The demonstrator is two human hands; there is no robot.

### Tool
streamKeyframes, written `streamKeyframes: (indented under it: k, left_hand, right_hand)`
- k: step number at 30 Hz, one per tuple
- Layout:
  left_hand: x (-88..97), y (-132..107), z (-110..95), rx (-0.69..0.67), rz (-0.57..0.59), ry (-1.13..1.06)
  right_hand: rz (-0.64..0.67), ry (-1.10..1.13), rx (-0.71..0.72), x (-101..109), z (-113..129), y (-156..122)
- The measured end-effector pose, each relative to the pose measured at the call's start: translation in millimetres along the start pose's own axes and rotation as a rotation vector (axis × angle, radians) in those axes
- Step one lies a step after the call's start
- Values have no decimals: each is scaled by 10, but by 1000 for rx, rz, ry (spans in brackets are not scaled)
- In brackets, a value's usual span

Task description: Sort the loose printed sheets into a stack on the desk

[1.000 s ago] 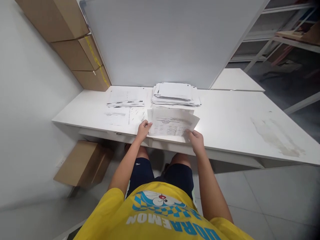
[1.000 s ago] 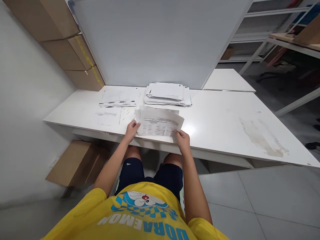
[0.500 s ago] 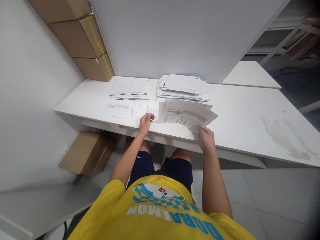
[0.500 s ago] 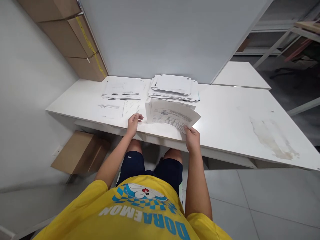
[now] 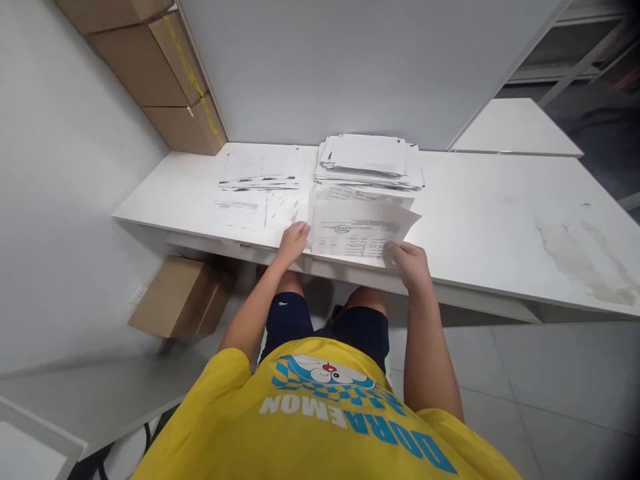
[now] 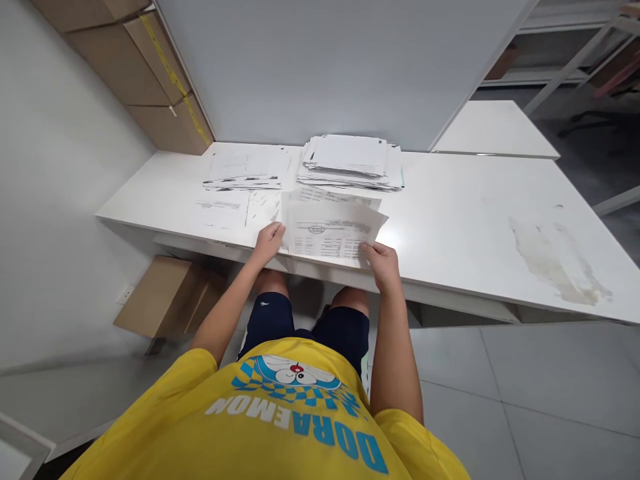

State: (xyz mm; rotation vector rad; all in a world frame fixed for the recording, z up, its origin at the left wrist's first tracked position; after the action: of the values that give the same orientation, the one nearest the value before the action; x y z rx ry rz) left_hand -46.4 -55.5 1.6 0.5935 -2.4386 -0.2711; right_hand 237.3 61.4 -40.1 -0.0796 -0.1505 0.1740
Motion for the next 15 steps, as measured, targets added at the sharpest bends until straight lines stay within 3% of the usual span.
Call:
streamKeyframes:
  k: [5, 8, 12, 15]
  left_hand:
    - [210, -244, 44, -68, 114, 88]
    - [279, -320, 52, -24, 61, 54]
    - [517, -247, 135, 95, -202, -40]
    - [891, -118, 333, 203, -490, -92]
  right_hand:
    - [92, -4, -18, -2, 37, -35]
    - [81, 13, -6, 15, 40, -47]
    - [73, 51, 26, 47, 10, -37]
    - [83, 28, 27, 55, -28, -15]
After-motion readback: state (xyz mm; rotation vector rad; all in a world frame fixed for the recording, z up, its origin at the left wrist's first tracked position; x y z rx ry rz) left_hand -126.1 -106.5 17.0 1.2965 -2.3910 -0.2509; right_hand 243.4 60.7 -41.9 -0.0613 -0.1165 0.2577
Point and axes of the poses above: each hand's wrist, its own y-axis towards the middle knuckle, its own x-axis out of the back of the hand, z = x × y, the point moved 1 cm from there along y, towards the middle knuckle, and after that the axes turned 3 degrees about -y, right-handed, at the moved point
